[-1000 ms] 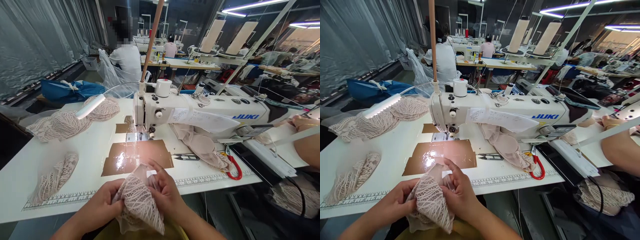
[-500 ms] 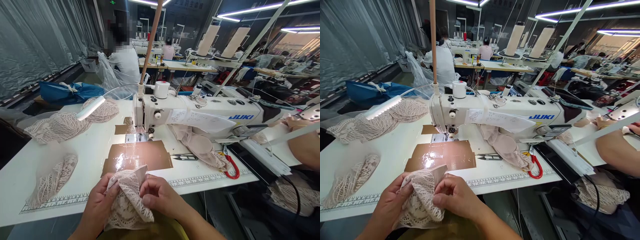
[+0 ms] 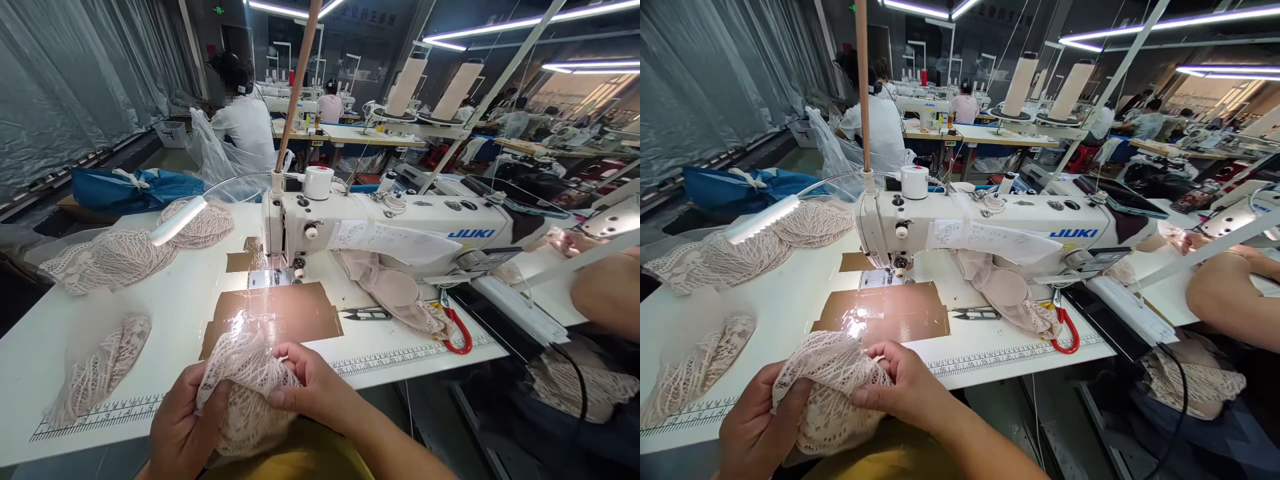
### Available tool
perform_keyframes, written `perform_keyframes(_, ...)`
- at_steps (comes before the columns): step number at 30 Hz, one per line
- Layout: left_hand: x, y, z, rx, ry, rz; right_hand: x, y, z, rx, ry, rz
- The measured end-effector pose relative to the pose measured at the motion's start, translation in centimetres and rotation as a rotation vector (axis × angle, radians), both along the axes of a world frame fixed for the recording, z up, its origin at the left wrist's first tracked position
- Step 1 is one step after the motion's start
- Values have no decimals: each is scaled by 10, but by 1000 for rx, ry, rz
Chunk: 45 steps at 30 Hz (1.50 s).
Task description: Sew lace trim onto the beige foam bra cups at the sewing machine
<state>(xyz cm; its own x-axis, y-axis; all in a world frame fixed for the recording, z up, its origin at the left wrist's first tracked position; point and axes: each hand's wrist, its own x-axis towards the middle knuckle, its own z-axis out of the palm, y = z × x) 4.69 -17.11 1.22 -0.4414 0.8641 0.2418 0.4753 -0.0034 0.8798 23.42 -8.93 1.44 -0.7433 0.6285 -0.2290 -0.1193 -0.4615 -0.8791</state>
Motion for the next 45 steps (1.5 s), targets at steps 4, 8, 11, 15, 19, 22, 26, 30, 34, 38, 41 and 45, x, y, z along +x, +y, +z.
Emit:
perform_keyframes(4,-1,-4,-1,-6,-16,-5,-5,3,6,-26,19,-75)
perform_keyframes(8,-3,-7,-3,-11,3,-1,-6,7,10,119,82,-178)
perform_keyframes(11,-4,-4,-5,-52,-97,6,-8,5,6,54,104,-84)
perform_keyframes(15,-5,9,-3,-248,-662,-101,-8,2,-3,-8,120,-238)
perform_keyframes(19,6,18,1,-341,-1106,-330,-9,4,-3,138,114,-426)
perform_keyframes(22,22,18,2,-354,-1401,-448,-17,4,-2,246,73,-400)
perform_keyframes(26,32,18,-5,-367,-1337,-358,-28,4,-8,104,86,-404)
perform_keyframes(30,3,10,-17,-445,-1132,-548,-20,16,-7,-98,198,-588)
perform_keyframes(34,-45,0,-6,-356,-569,-745,-7,25,3,3,175,-457)
perform_keyframes(38,-46,3,13,-271,-300,-401,-14,17,11,83,172,-189)
perform_keyframes(41,-28,8,8,-400,-510,-388,-19,11,13,9,256,-168)
perform_keyframes(45,-34,5,-13,-521,-833,-471,-8,17,14,-89,276,-307)
